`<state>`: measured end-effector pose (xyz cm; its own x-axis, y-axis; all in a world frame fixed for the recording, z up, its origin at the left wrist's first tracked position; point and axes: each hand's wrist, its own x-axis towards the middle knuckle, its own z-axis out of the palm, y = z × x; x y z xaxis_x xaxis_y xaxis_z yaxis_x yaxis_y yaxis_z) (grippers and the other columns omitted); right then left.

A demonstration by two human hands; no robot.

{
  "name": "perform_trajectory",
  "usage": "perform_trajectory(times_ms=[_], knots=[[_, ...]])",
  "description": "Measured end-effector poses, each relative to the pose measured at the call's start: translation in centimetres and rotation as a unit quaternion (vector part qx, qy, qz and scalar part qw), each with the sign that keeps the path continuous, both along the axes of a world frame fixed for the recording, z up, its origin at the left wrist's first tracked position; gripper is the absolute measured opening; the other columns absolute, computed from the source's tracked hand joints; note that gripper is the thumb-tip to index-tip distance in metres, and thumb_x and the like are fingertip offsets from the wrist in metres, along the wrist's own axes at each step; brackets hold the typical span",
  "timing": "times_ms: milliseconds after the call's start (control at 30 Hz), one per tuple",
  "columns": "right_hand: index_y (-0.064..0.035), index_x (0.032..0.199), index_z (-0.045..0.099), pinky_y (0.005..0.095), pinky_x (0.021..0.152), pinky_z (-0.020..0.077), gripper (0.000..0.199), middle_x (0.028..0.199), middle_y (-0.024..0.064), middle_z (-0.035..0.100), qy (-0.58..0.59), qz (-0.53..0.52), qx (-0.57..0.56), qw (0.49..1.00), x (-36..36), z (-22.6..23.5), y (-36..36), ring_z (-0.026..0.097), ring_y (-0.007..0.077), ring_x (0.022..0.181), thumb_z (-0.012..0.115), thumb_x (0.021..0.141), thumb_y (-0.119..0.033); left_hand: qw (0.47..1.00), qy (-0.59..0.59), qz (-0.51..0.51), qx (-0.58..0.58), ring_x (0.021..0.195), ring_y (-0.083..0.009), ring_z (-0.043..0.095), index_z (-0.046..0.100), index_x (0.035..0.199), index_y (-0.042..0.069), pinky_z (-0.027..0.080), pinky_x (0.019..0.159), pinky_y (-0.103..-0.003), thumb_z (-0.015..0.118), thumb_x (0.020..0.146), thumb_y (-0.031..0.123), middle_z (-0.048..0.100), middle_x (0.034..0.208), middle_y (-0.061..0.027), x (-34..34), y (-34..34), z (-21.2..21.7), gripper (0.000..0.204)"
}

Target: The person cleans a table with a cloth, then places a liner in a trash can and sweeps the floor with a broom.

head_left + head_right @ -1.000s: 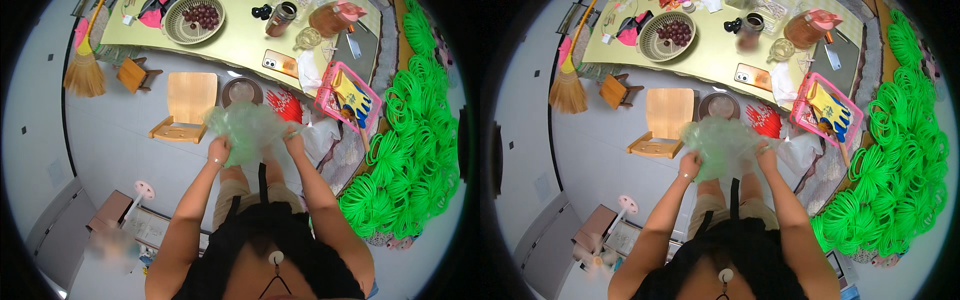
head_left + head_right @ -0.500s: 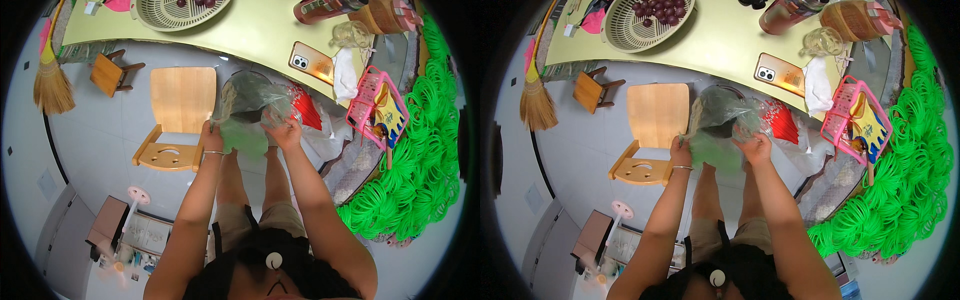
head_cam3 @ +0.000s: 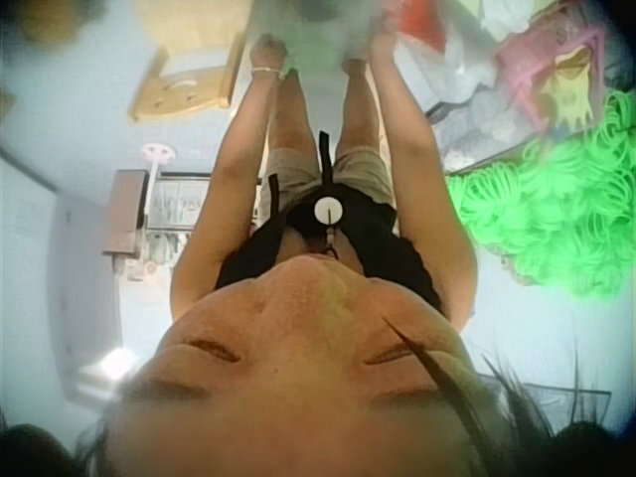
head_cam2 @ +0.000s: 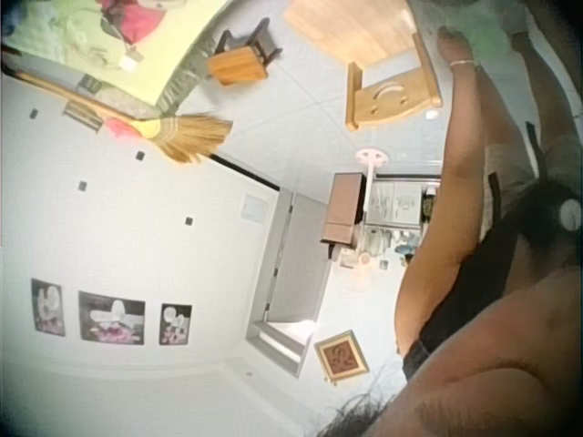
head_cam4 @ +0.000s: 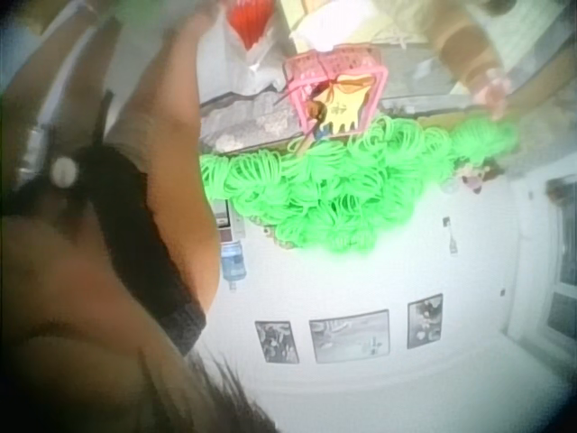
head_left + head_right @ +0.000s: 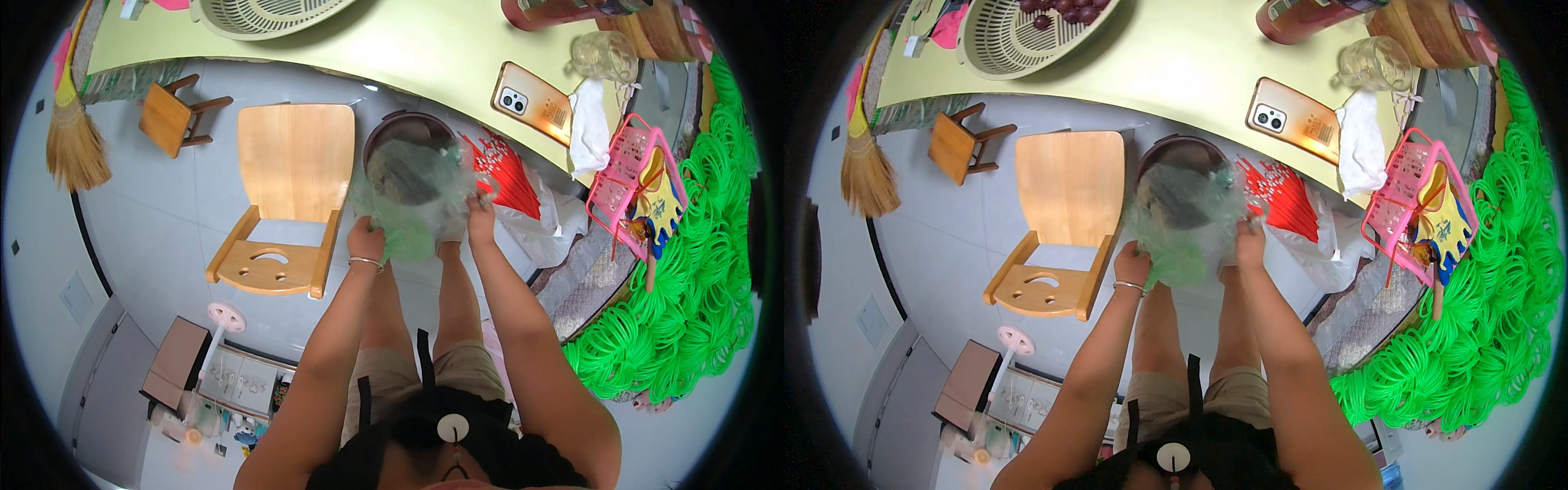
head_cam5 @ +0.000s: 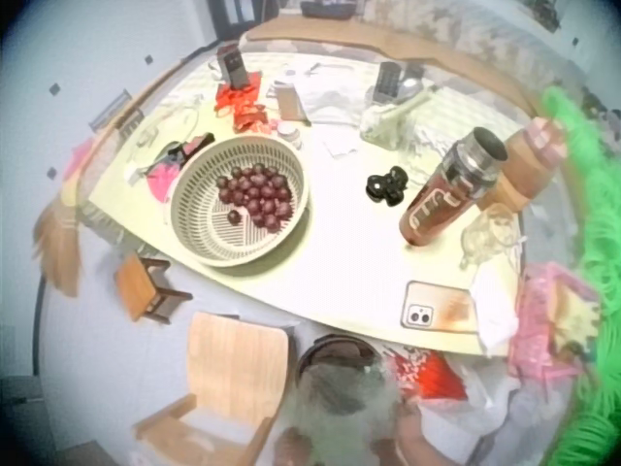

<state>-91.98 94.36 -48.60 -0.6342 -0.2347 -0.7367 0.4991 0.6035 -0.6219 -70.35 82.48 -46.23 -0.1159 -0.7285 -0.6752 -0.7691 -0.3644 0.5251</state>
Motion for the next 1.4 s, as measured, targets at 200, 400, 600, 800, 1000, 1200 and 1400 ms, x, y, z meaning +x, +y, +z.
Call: perform_trajectory(times_ms=[200,400,600,800,1000,1200,1400], knots=[[-0.0047,0.120,0.047,0.0323,0.089,0.0361,0.047,0.115,0.0245,0.050,0.005,0.261,0.011,0.965,0.6,-3.3,-9.6,0.048,0.0311,0.109,0.051,0.083,-0.033,0.995,0.014,0.102,0.013,0.060,-0.0225,0.060,0.058,0.091,0.000,0.046,0.056,-0.032,0.060,0.073,0.014,0.061,0.070,-0.0153,-1.8,-3.5,0.1,0.023],[0.0000,0.093,0.060,0.0382,0.073,0.0437,0.043,0.085,0.0205,0.061,0.004,0.202,0.137,0.970,-0.1,-12.0,-7.9,0.057,0.0342,0.083,0.051,0.080,-0.039,0.985,-0.122,-0.061,-0.104,0.079,-0.0355,0.059,0.058,0.100,0.003,0.047,0.069,-0.040,0.056,0.076,0.018,0.061,0.085,-0.0208,-4.3,-5.0,-1.2,0.029],[-0.0016,0.083,0.061,0.0285,0.059,0.0441,0.011,0.073,0.0067,0.059,0.046,-0.092,-0.003,0.995,-8.1,-6.1,-1.8,0.055,0.0176,0.065,0.055,0.077,-0.009,0.973,-0.016,-0.230,0.027,0.090,-0.0342,0.057,0.059,0.100,0.006,0.045,0.075,-0.039,0.057,0.076,0.020,0.060,0.097,-0.0189,-7.5,-4.5,-2.7,0.028],[-0.0038,0.078,0.058,0.0317,0.065,0.0444,0.013,0.076,0.0099,0.058,0.368,0.221,-0.078,0.900,-6.9,2.3,-5.6,0.056,0.0268,0.072,0.054,0.067,0.001,0.925,0.051,-0.354,0.127,0.081,-0.0303,0.057,0.061,0.093,0.005,0.045,0.070,-0.037,0.056,0.075,0.021,0.060,0.088,-0.0170,-6.7,-4.4,-7.5,0.024],[-0.0010,0.084,0.060,0.0392,0.077,0.0444,0.018,0.090,0.0193,0.059,0.165,0.453,-0.047,0.875,0.1,-4.2,-11.0,0.056,0.0340,0.088,0.049,0.069,0.000,0.990,0.029,0.010,0.137,0.057,-0.0128,0.053,0.062,0.076,-0.003,0.040,0.054,-0.026,0.057,0.080,0.016,0.056,0.060,-0.0068,-4.6,-6.3,-7.7,0.019],[0.0001,0.089,0.059,0.0415,0.081,0.0434,0.022,0.089,0.0208,0.059,0.204,0.531,0.064,0.820,-0.6,-12.6,-11.5,0.055,0.0357,0.090,0.048,0.071,-0.005,0.985,-0.126,-0.042,-0.112,0.067,-0.0262,0.057,0.059,0.094,-0.003,0.045,0.063,-0.032,0.062,0.076,0.019,0.061,0.076,-0.0147,-4.2,-6.6,-5.0,0.028],[-0.0050,0.089,0.059,0.0405,0.072,0.0463,0.018,0.084,0.0149,0.061,0.182,0.430,0.038,0.883,-1.6,-5.2,-11.5,0.057,0.0346,0.082,0.049,0.075,-0.011,0.923,0.098,-0.204,-0.311,0.078,-0.0322,0.055,0.056,0.089,0.002,0.046,0.065,-0.036,0.057,0.066,0.004,0.056,0.087,-0.0155,-8.8,-4.2,4.5,0.023]])
